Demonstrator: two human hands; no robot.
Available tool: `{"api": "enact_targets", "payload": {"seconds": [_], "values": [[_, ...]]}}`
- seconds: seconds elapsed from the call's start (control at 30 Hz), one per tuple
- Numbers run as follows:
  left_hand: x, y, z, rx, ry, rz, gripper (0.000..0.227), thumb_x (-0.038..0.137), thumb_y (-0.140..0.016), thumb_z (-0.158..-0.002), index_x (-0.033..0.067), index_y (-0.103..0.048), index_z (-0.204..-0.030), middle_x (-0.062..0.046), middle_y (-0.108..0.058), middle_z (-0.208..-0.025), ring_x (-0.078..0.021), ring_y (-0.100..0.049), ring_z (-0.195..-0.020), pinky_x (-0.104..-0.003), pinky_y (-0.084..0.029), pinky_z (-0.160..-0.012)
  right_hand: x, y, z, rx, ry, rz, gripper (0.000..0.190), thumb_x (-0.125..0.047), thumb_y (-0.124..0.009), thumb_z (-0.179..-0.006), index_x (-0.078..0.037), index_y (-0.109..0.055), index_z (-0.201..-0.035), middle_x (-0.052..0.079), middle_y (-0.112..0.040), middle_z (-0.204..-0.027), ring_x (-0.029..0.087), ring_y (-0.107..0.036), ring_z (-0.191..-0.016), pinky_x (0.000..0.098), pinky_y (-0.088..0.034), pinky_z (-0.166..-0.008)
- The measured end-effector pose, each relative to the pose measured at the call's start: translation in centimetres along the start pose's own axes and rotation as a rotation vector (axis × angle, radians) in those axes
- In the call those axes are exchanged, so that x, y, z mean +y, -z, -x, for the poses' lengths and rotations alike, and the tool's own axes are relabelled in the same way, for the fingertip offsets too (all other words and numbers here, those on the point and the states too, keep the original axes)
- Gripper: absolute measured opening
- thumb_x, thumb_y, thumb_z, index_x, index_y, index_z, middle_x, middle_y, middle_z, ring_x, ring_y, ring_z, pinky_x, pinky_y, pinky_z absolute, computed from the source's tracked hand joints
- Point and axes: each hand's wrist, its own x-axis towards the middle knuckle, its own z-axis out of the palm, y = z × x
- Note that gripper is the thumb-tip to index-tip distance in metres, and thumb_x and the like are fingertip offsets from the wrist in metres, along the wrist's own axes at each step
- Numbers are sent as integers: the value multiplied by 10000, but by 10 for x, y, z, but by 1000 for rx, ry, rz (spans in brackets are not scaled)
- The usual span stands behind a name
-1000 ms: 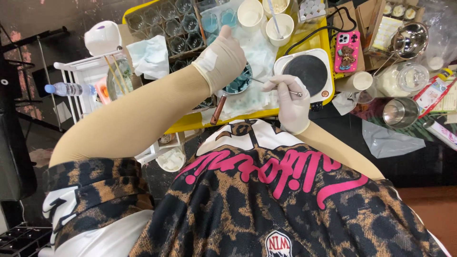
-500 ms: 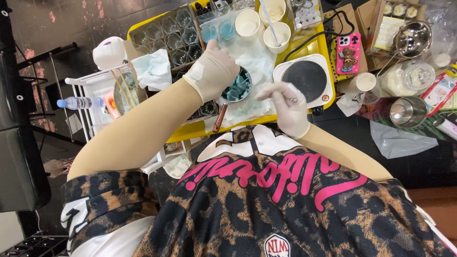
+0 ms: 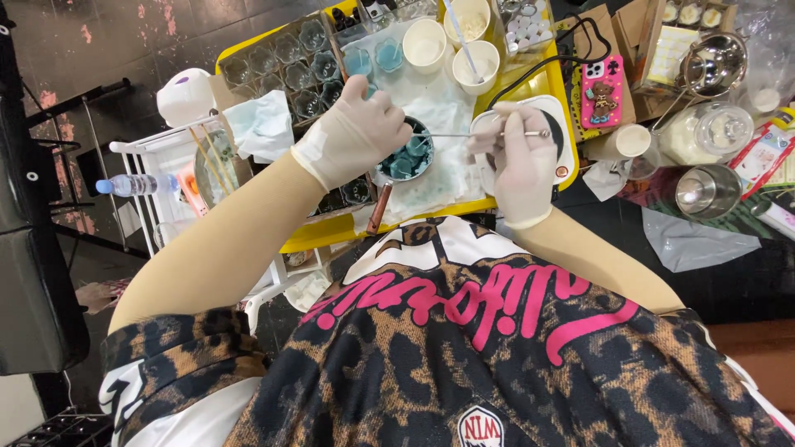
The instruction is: Stirring melted blue wax in a pot and preparing molds for candle making.
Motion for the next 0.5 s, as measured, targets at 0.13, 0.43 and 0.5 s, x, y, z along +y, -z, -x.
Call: {"api": "enact_targets", "payload": {"seconds": [0.13, 0.43, 0.5], "values": [[-3, -3, 16, 76, -63, -27, 73, 249, -628, -844, 210, -590, -893, 39, -528, -810, -185, -558, -866, -404, -395, -863, -5, 0, -17, 66, -84, -103, 215, -181, -436, -1161, -20, -530, -1271, 103, -684, -972, 194, -685, -848, 343, -582, -817], [-15, -2, 35, 364, -100, -249, 232, 224, -689, -806, 191, -528, -970, 30, -553, -977, -185, -522, -1014, -398, -354, -885, -3, 9, -31, 21, -139, -212, 241, -211, -467, -1162, -15, -536, -1285, 130, -699, -974, 223, -712, -854, 338, -596, -827], [-16, 0, 35, 386, -68, -291, 287, 232, -678, -754, 194, -551, -1008, 37, -590, -1030, -175, -528, -1020, -401, -343, -882, -4, 10, -31, 13, -133, -206, 240, -212, -468, -1164, -17, -535, -1287, 128, -696, -975, 221, -709, -851, 332, -592, -825]]}}
